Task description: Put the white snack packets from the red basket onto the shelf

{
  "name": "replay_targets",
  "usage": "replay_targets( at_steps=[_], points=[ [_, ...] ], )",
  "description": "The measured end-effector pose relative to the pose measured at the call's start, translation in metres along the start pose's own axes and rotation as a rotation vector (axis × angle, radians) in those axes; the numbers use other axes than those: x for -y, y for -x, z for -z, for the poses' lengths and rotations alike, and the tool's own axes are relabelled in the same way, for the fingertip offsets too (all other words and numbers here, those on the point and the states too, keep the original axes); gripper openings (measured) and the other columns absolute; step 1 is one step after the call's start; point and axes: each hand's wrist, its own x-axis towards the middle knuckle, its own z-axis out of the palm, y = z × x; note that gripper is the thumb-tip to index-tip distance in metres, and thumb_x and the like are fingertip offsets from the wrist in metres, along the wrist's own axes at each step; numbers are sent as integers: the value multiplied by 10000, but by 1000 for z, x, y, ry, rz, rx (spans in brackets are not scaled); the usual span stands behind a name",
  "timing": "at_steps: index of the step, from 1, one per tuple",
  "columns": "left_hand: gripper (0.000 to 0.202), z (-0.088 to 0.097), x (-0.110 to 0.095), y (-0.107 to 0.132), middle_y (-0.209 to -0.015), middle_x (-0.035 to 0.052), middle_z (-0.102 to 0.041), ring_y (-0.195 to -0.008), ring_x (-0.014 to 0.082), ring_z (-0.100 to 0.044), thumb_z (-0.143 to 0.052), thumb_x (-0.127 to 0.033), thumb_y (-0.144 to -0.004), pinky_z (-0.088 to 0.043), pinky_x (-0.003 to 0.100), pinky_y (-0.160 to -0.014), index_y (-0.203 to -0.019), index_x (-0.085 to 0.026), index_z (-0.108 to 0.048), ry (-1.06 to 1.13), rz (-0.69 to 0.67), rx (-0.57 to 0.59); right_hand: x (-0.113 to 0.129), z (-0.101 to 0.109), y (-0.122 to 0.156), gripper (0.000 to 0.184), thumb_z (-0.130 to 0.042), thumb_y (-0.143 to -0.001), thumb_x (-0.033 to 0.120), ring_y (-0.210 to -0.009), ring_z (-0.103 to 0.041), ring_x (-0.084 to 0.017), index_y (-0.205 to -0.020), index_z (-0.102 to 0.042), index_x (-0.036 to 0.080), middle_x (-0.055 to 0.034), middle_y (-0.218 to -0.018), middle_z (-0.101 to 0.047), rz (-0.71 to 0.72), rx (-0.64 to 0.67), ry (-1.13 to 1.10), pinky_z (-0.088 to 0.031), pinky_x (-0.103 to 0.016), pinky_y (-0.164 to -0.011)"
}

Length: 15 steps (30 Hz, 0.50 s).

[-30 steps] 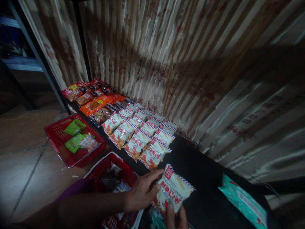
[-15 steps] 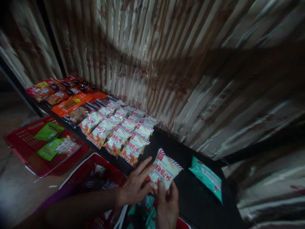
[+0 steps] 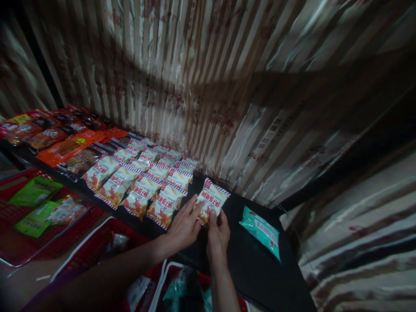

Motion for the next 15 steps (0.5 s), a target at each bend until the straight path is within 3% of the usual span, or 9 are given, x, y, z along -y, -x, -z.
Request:
replay_targets(
  at_steps=[7, 15],
  points=[
    [521, -2, -13, -55, -1489, 195, -276, -1390, 315, -227, -418, -193, -861, -242, 478, -1124, -1371, -98, -378, -97, 173, -21, -6, -20, -53, 693, -703, -627, 433, -924, -654, -223, -1247, -528, 178, -100, -1101, -674, 118, 12, -34, -512, -345, -815],
    [461, -27, 3, -82, -1442, 209, -363, -1372, 306, -280, -393, -219, -891, -242, 484, -1121, -1332, -88, -429, -142, 237, -158, -26, -39, -110, 625, -705, -609, 427, -785, -681, -221, -1149, -550, 154, -92, -887, -714, 128, -48, 113, -546, -324, -686]
  ],
)
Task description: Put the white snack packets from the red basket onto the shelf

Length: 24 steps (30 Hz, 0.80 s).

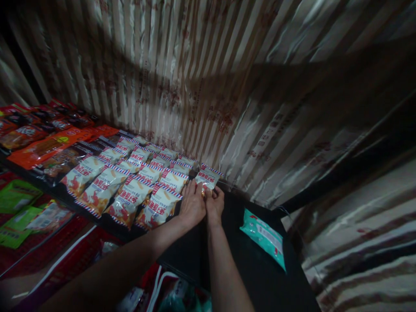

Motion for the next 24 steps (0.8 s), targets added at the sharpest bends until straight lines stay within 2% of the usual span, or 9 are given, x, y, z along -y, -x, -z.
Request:
replay_targets(
  at_steps=[6, 11, 16, 24],
  points=[
    [462, -13, 7, -6, -1432, 202, -382, -1357, 301, -314, -434, -175, -860, -282, 467, -1112, -1314, -89, -451, 16, 93, -21, -21, -12, -27, 558, -604, -672, 505, -866, -676, -246, -1113, -602, 163, -106, -974, -713, 91, 52, 175, -530, -374, -785],
    [499, -25, 13, -7, -1458, 207, -338, -1376, 313, -268, -444, -160, -847, -272, 463, -1121, -1337, -67, -428, 14, 116, -9, -27, -15, -34, 530, -509, -738, 501, -951, -657, -255, -1131, -612, 160, -122, -1069, -691, 154, 82, 305, -504, -383, -848],
    [529, -36, 21, -3, -1483, 201, -293, -1393, 301, -223, -441, -129, -838, -274, 443, -1128, -1359, -50, -395, -13, 81, -8, -24, -18, -31, 531, -499, -760, 462, -958, -652, -254, -1205, -571, 180, -119, -1072, -687, 185, 52, 366, -496, -391, -851],
    [482, -39, 24, 0, -1477, 194, -307, -1387, 286, -236, -378, -84, -874, -362, 405, -1084, -1355, -58, -403, -107, 59, 21, -7, -19, -18, 587, -402, -823, 461, -1027, -618, -272, -1324, -481, 166, -139, -1161, -644, 255, 96, 574, -464, -418, -901]
  ],
)
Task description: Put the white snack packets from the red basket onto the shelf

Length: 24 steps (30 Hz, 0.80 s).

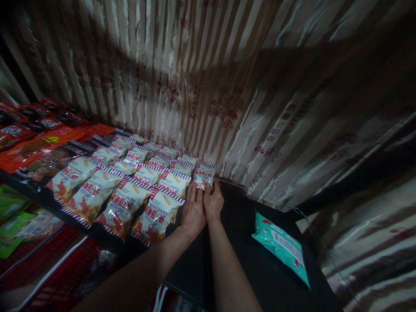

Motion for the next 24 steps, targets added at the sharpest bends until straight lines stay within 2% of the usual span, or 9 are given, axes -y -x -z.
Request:
replay_targets(
  at_steps=[4, 9, 16, 24],
  points=[
    [475, -6, 2, 0, -1451, 190, -357, -1379, 277, -260, -377, -71, -878, -376, 427, -1073, -1352, -76, -408, -72, -26, -24, -3, -2, 0, 640, -424, -806, 465, -1100, -579, -275, -1367, -426, 156, -146, -1256, -587, 78, -41, 36, -437, -440, -948],
    [511, -10, 2, 1, -1451, 199, -352, -1373, 261, -279, -362, -35, -871, -396, 396, -1064, -1381, -71, -364, -123, -42, -59, -9, -9, -2, 551, -412, -809, 441, -1154, -538, -260, -1262, -538, 154, -140, -1287, -564, 228, -30, 6, -405, -433, -995],
    [537, -6, 1, 1, -1456, 175, -355, -1379, 248, -263, -323, -6, -857, -403, 393, -1060, -1386, -87, -363, -63, -20, -57, -13, -14, -5, 521, -459, -788, 441, -1282, -421, -243, -1238, -555, 198, -98, -1372, -487, 203, -14, -43, -346, -424, -1059],
    [528, 2, 0, 0, -1460, 170, -353, -1372, 242, -286, -308, -9, -862, -329, 391, -1108, -1382, -74, -369, 27, 41, -37, -4, -13, -5, 520, -481, -781, 387, -1233, -478, -249, -1237, -556, 148, -137, -1341, -517, 179, 14, -65, -364, -410, -1047]
  ],
)
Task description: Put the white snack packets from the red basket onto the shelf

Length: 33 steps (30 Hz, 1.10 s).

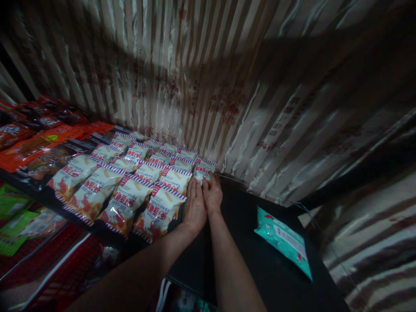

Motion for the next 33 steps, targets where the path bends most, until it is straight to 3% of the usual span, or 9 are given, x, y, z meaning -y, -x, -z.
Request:
replay_targets(
  at_steps=[16, 23, 28, 31, 33],
  points=[
    [512, -6, 4, 1, -1434, 182, -393, -1378, 239, -279, -355, -31, -856, -340, 408, -1104, -1363, -85, -399, 31, -45, -96, 2, 5, 5, 530, -500, -781, 446, -1213, -496, -232, -1252, -543, 206, -89, -1331, -536, -18, -14, -45, -358, -421, -1049],
    [487, -2, -4, 9, -1422, 180, -410, -1368, 235, -299, -327, -44, -874, -372, 385, -1086, -1353, -57, -410, -5, -92, -69, 3, 24, 23, 548, -405, -808, 476, -1248, -467, -248, -1227, -561, 160, -119, -1322, -542, -101, -138, -27, -314, -435, -1074],
    [450, 30, -17, 30, -1420, 184, -412, -1369, 240, -301, -358, -86, -877, -357, 369, -1096, -1313, -48, -461, -20, -210, -31, 18, 40, 42, 588, -411, -790, 530, -1131, -560, -273, -1196, -587, 142, -143, -1221, -613, -181, -116, -105, -403, -443, -991],
    [490, 63, -10, 41, -1459, 117, -378, -1406, 241, -204, -419, -123, -857, -308, 392, -1124, -1346, -134, -441, -24, -360, -59, 34, 39, 54, 583, -456, -787, 557, -1075, -597, -253, -1190, -591, 158, -125, -1180, -643, -180, -47, -258, -444, -405, -952],
    [548, 84, 0, 47, -1498, 77, -315, -1420, 264, -141, -454, -162, -841, -276, 443, -1131, -1385, -190, -392, -55, -392, -80, 45, 32, 60, 566, -453, -806, 566, -1103, -589, -237, -1195, -590, 179, -106, -1211, -632, -194, 4, -349, -440, -381, -964]
  ],
)
